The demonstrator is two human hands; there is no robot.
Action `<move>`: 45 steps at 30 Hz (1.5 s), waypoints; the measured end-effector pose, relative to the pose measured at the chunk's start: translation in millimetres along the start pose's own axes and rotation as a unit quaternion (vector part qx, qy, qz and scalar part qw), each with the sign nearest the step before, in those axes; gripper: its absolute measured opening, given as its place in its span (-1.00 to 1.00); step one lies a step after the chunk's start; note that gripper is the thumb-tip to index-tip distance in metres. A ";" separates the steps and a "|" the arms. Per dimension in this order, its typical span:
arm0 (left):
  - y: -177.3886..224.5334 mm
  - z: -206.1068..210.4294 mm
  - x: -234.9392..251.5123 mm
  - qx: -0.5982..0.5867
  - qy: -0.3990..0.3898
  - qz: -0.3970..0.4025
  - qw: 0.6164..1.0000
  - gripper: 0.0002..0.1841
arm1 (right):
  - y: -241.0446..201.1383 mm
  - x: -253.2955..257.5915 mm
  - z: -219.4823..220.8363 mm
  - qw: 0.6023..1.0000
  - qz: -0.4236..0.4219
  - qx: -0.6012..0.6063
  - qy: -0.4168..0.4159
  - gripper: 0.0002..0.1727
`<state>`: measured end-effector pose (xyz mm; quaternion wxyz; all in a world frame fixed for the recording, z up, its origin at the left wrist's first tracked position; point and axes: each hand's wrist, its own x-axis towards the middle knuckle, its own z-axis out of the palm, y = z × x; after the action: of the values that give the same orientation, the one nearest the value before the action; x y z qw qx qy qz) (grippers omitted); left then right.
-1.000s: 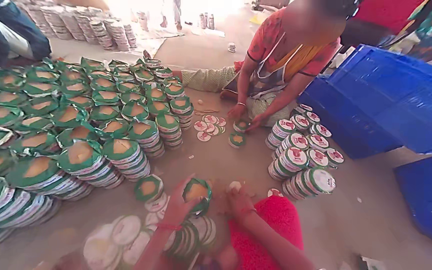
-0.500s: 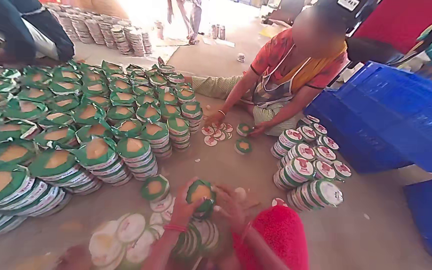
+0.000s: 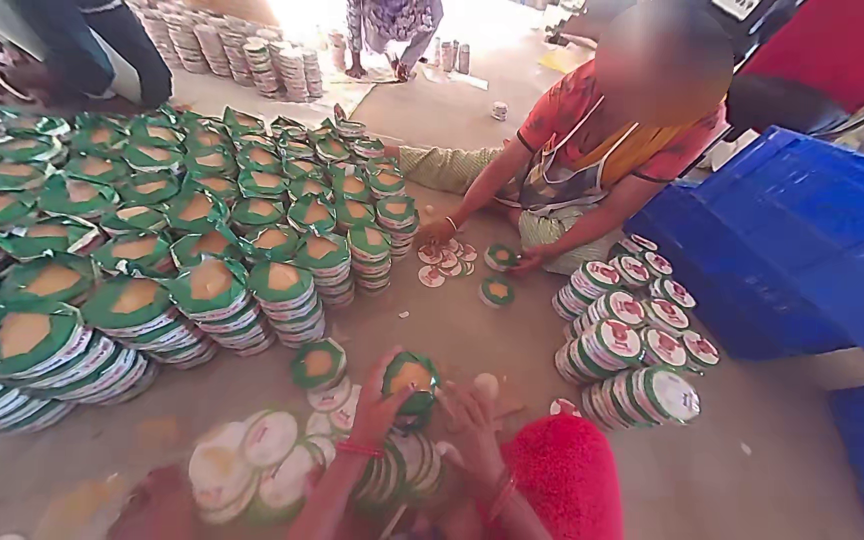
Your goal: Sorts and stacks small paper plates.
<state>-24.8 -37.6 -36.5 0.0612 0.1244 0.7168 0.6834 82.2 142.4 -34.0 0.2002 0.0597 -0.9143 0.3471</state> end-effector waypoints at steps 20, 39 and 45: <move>8.5 -22.2 -11.6 -0.277 -0.090 -0.054 0.955 -0.26 | -70.2 11.4 20.8 0.952 -0.101 -0.282 -0.068 -0.06; 43.3 -17.4 -61.3 -0.040 -0.012 -0.124 0.991 -0.22 | -78.5 77.3 3.3 0.933 -0.180 -0.249 -0.189 -0.18; -26.8 6.4 -28.5 -0.115 0.022 0.017 0.993 0.28 | -63.5 106.8 -7.6 0.919 -0.102 -0.269 -0.271 -0.16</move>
<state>1.7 -39.8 -65.9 0.0478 0.1136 0.6323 0.7649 3.0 102.8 53.5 -0.0120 0.1886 -0.9813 0.0360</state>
